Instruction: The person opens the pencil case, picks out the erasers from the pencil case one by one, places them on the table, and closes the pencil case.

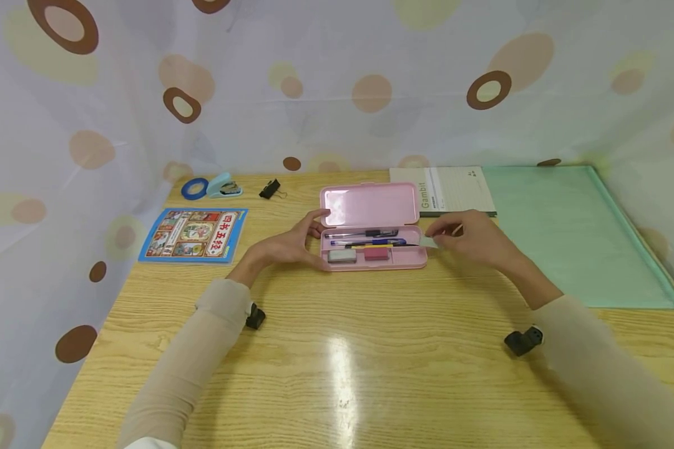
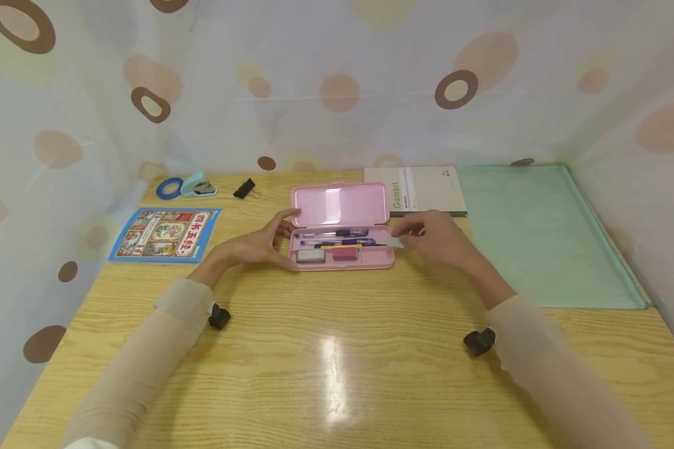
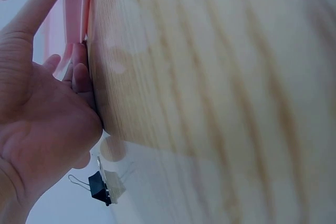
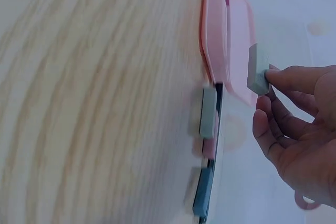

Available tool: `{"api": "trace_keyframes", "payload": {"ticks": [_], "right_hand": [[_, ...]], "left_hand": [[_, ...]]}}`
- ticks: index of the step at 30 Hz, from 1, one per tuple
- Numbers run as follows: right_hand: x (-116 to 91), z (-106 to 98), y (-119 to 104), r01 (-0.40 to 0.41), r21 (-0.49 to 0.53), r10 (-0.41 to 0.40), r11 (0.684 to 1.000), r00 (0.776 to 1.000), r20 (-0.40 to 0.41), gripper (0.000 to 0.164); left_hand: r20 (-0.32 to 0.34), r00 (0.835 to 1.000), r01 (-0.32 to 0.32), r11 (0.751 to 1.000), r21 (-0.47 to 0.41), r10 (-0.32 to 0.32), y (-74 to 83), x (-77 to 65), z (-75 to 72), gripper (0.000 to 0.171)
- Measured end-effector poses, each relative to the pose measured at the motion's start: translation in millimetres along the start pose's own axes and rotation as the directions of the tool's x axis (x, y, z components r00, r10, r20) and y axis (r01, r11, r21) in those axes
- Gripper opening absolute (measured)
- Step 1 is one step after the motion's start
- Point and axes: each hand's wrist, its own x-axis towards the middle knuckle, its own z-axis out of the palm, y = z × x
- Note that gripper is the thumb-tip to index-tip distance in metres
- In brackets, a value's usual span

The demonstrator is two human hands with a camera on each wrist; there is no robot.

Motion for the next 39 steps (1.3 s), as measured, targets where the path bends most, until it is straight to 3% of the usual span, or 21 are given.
{"api": "trace_keyframes", "payload": {"ticks": [9, 18, 26, 39], "right_hand": [[-16, -23, 30, -0.09, -0.06, 0.087, 0.994, 0.994, -0.062, 0.015], [-28, -34, 58, -0.14, -0.071, 0.138, 0.988, 0.99, -0.033, 0.019], [-31, -34, 66, -0.134, -0.085, 0.135, 0.987, 0.991, 0.001, 0.018], [-24, -32, 66, -0.179, -0.074, 0.177, 0.981, 0.984, -0.025, 0.023]], "left_hand": [[0.001, 1.0, -0.003, 1.0, 0.01, 0.003, 0.9, -0.8, -0.1, 0.118], [0.001, 1.0, -0.006, 1.0, 0.011, 0.006, 0.1, -0.2, -0.1, 0.118], [0.0, 1.0, -0.006, 1.0, 0.012, 0.006, 1.9, -1.9, -0.2, 0.117], [0.004, 1.0, -0.02, 1.0, 0.009, 0.02, 0.7, -0.6, -0.1, 0.117]]}}
